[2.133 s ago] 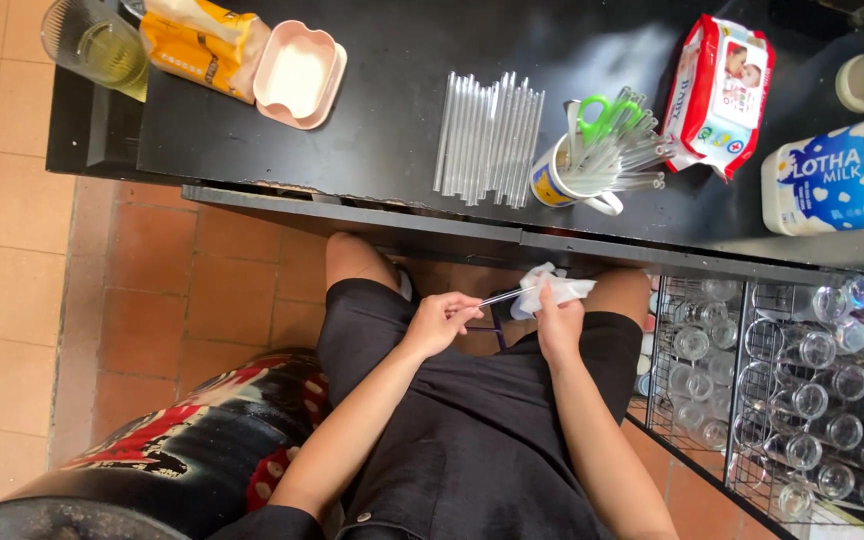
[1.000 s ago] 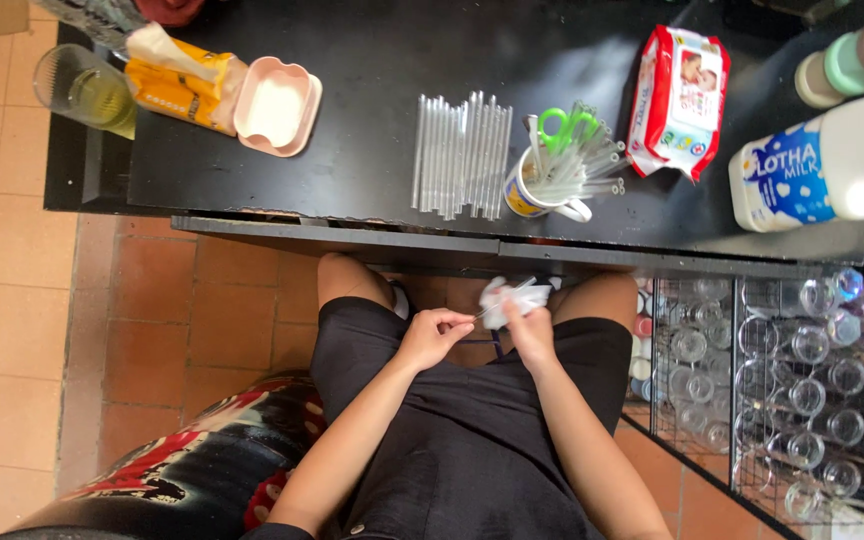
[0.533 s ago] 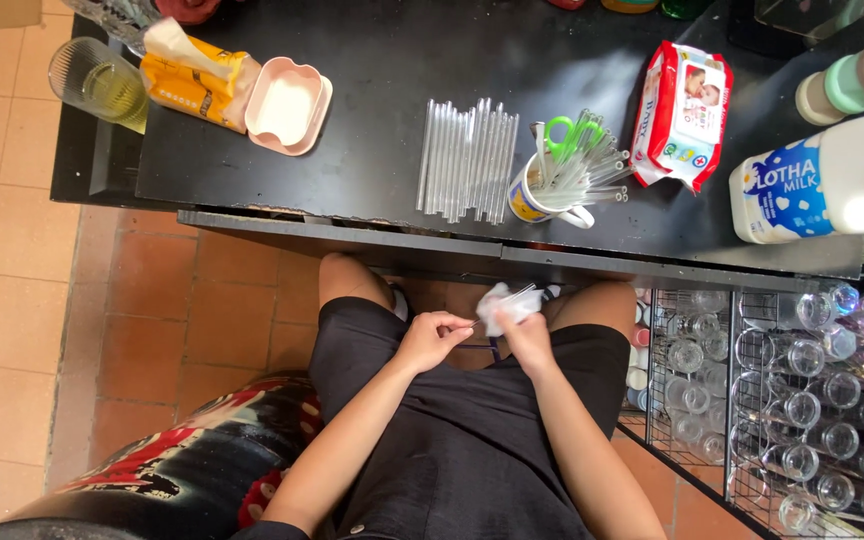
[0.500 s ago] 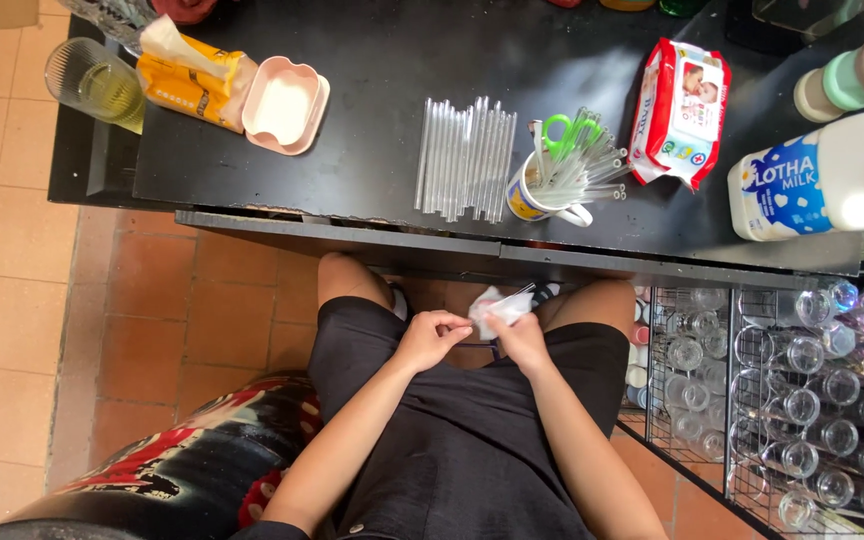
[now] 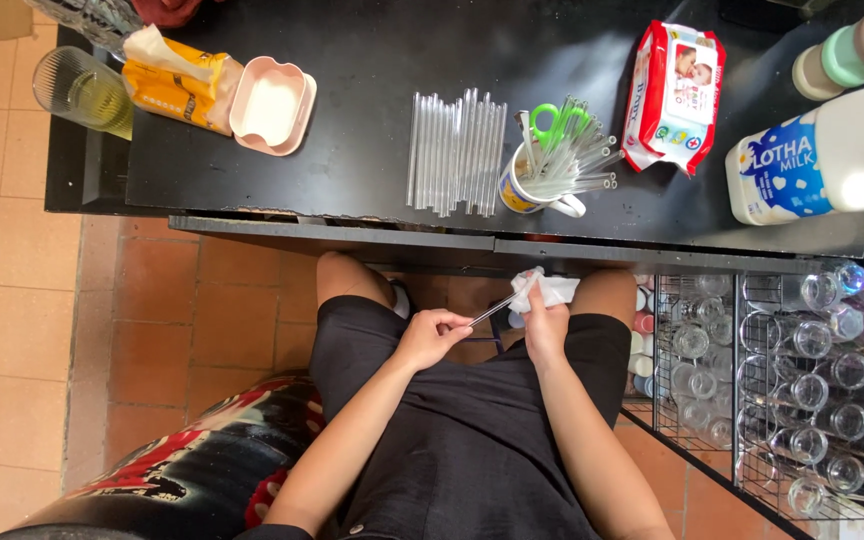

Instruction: Cleaning reusable glass straws using a cleaning brush and a wipe.

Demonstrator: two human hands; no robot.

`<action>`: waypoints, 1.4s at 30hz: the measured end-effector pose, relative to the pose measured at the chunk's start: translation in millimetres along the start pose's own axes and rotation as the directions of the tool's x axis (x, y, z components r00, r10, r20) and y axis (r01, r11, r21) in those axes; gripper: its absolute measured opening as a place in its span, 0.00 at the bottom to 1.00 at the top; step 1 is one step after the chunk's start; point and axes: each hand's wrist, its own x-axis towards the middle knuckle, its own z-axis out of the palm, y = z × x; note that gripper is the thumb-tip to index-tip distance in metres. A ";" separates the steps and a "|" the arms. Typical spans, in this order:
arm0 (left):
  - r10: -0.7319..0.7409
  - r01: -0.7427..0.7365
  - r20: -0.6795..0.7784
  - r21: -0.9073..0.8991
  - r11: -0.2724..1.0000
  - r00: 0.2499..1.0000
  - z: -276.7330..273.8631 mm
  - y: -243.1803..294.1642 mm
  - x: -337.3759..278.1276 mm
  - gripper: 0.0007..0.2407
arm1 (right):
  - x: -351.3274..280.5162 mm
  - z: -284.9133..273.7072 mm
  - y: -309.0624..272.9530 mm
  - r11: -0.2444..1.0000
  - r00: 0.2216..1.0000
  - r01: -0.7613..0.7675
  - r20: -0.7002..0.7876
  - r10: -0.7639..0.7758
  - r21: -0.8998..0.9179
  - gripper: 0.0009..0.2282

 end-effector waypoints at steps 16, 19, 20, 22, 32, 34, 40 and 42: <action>-0.043 0.043 0.009 -0.032 0.999 0.999 1.3 -3.7 -0.1 0.10 | -1.5 -5.8 17.0 0.835 0.975 0.055 0.211 0.074 -0.547 0.12; -0.025 0.025 0.014 -0.019 1.000 1.000 -0.3 -0.7 1.5 0.10 | 7.3 -5.7 11.7 0.945 0.999 0.014 -0.043 -0.030 -0.328 0.13; -0.018 0.018 0.020 -0.009 1.000 1.000 -1.1 -0.9 3.2 0.10 | 5.7 -2.1 6.5 0.985 1.000 0.018 -0.019 -0.021 -0.170 0.13; -0.021 0.021 0.029 -0.004 1.000 0.999 0.2 -2.6 1.6 0.10 | 0.4 -0.6 2.4 1.000 1.000 0.008 0.000 -0.008 -0.014 0.14; -0.035 0.035 0.007 0.011 0.999 0.999 1.0 -7.4 5.1 0.10 | -19.3 9.9 11.0 0.853 0.899 0.125 0.421 0.118 -0.506 0.13; -0.048 0.047 0.012 0.021 0.999 0.999 2.0 -13.2 8.2 0.09 | -19.0 12.8 9.0 0.852 0.853 0.118 0.491 0.177 -0.511 0.14; -0.073 0.080 0.060 -0.116 0.990 0.996 3.8 -9.5 3.0 0.11 | -1.1 -4.7 11.7 0.922 0.988 -0.041 0.123 0.095 -0.384 0.13; -0.112 0.119 0.064 -0.120 0.986 0.992 3.2 -2.6 0.6 0.11 | 0.8 -6.7 8.4 0.996 0.993 0.003 0.120 -0.014 0.094 0.13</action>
